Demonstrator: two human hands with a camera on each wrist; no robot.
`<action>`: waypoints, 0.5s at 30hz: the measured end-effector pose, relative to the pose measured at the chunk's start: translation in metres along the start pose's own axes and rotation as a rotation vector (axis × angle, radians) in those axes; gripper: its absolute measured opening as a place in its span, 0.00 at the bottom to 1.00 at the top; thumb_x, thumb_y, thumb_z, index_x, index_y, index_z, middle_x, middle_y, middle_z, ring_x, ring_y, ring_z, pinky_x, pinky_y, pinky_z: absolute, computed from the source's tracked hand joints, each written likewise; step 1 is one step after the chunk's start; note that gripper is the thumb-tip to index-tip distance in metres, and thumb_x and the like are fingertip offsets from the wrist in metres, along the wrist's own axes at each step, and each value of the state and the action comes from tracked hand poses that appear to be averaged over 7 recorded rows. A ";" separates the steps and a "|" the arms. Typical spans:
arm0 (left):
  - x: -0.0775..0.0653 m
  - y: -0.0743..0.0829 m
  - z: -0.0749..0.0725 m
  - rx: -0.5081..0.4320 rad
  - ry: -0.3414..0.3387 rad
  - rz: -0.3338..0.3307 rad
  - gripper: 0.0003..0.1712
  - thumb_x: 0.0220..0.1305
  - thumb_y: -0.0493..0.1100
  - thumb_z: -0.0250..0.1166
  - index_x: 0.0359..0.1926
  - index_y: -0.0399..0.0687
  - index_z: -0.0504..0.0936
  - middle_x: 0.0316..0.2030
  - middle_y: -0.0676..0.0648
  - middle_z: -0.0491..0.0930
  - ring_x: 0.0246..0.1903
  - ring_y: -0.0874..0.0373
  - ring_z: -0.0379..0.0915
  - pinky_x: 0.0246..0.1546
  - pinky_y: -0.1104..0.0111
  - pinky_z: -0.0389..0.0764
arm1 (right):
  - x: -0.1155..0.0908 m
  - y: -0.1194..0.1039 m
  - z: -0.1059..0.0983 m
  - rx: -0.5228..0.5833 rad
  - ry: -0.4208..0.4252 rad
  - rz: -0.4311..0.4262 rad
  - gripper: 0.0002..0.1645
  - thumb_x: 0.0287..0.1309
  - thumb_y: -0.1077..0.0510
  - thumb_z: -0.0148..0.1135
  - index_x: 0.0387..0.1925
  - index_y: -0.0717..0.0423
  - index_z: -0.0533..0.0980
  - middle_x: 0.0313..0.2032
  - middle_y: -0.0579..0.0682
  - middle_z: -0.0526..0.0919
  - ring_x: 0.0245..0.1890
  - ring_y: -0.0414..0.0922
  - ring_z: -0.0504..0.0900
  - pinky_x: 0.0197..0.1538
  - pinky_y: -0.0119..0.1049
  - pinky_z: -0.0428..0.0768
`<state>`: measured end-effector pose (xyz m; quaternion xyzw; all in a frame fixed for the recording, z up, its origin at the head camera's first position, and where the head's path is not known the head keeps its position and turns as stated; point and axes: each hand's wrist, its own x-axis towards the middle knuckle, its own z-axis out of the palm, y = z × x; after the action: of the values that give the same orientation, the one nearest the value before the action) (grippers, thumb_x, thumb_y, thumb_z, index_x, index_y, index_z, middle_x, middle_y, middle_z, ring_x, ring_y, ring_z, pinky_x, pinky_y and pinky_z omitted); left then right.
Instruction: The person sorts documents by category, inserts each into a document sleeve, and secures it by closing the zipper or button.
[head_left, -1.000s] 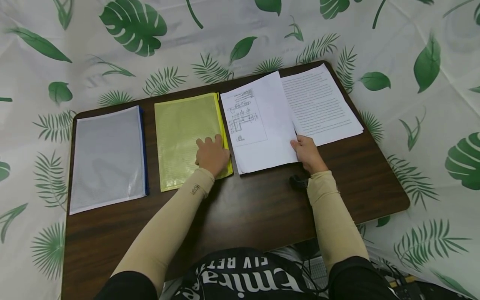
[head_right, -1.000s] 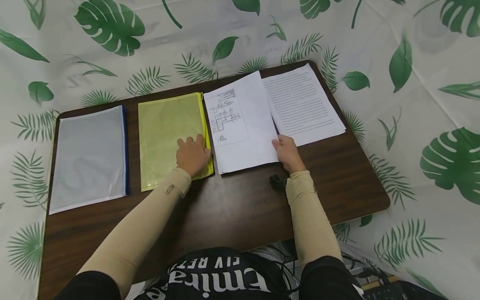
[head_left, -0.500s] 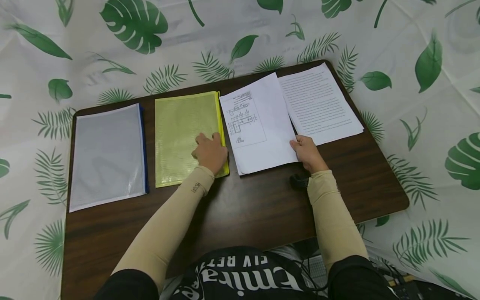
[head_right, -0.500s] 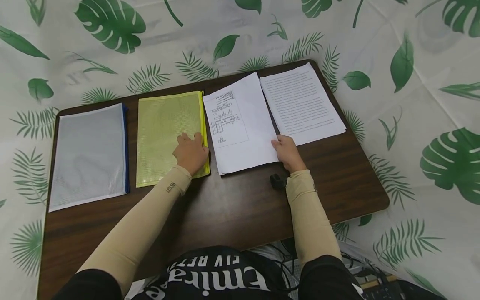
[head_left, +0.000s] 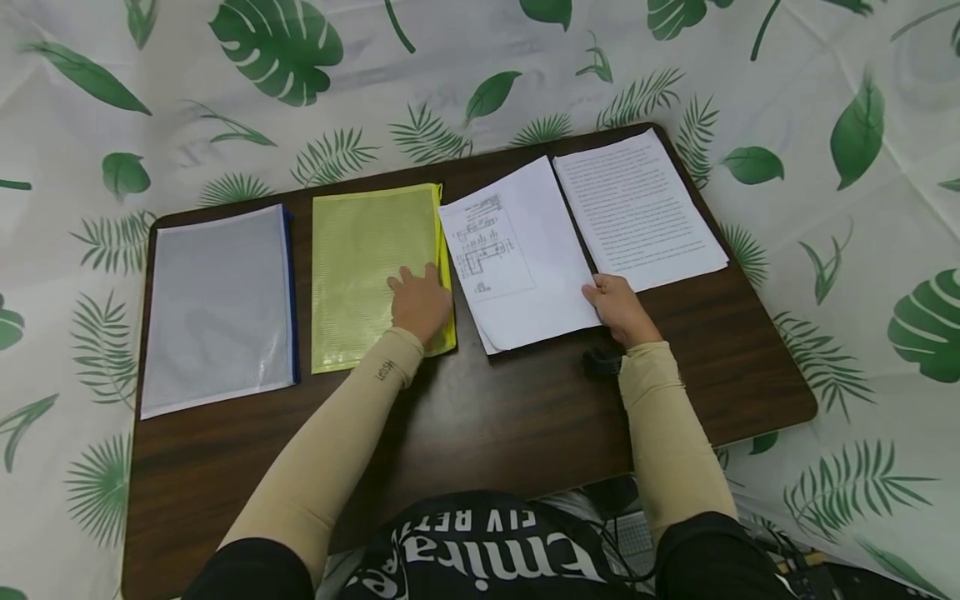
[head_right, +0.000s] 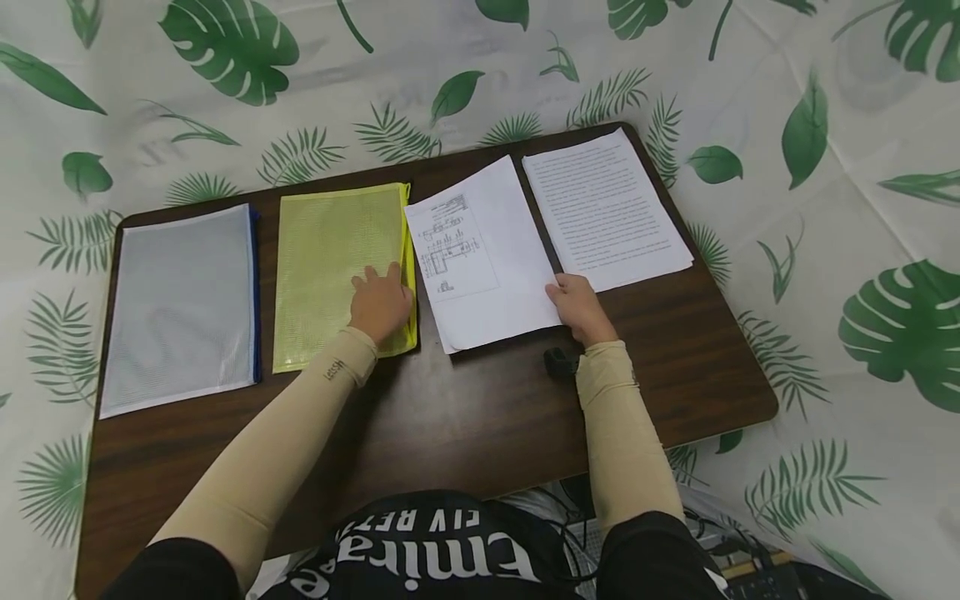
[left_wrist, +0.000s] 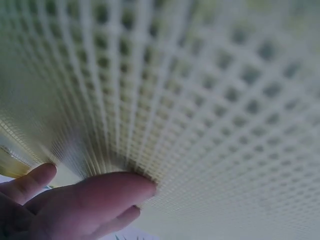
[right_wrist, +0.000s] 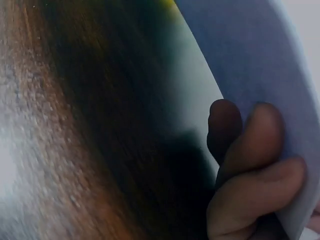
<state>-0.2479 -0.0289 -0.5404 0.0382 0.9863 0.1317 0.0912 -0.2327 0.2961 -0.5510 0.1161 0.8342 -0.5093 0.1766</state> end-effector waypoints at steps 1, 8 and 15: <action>0.000 0.000 -0.001 -0.010 -0.003 -0.003 0.31 0.66 0.45 0.43 0.68 0.37 0.62 0.51 0.25 0.74 0.58 0.32 0.61 0.57 0.42 0.60 | -0.002 -0.001 -0.002 -0.008 -0.004 0.006 0.17 0.73 0.55 0.46 0.47 0.67 0.71 0.37 0.53 0.75 0.32 0.40 0.74 0.36 0.31 0.75; -0.001 0.000 -0.008 -0.100 -0.048 -0.068 0.31 0.69 0.47 0.40 0.71 0.42 0.59 0.61 0.25 0.63 0.59 0.29 0.57 0.53 0.45 0.69 | -0.010 -0.006 -0.011 -0.050 -0.052 0.046 0.23 0.73 0.52 0.44 0.58 0.66 0.71 0.54 0.60 0.74 0.47 0.45 0.75 0.46 0.35 0.75; -0.003 -0.003 -0.013 -0.137 -0.071 -0.059 0.30 0.71 0.46 0.39 0.71 0.42 0.59 0.63 0.25 0.61 0.59 0.28 0.58 0.53 0.47 0.70 | -0.013 -0.014 -0.011 -0.084 -0.067 0.041 0.24 0.74 0.53 0.44 0.59 0.65 0.71 0.54 0.61 0.77 0.47 0.46 0.77 0.45 0.35 0.77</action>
<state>-0.2472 -0.0356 -0.5287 0.0077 0.9718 0.1948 0.1324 -0.2282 0.2994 -0.5296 0.1084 0.8459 -0.4737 0.2196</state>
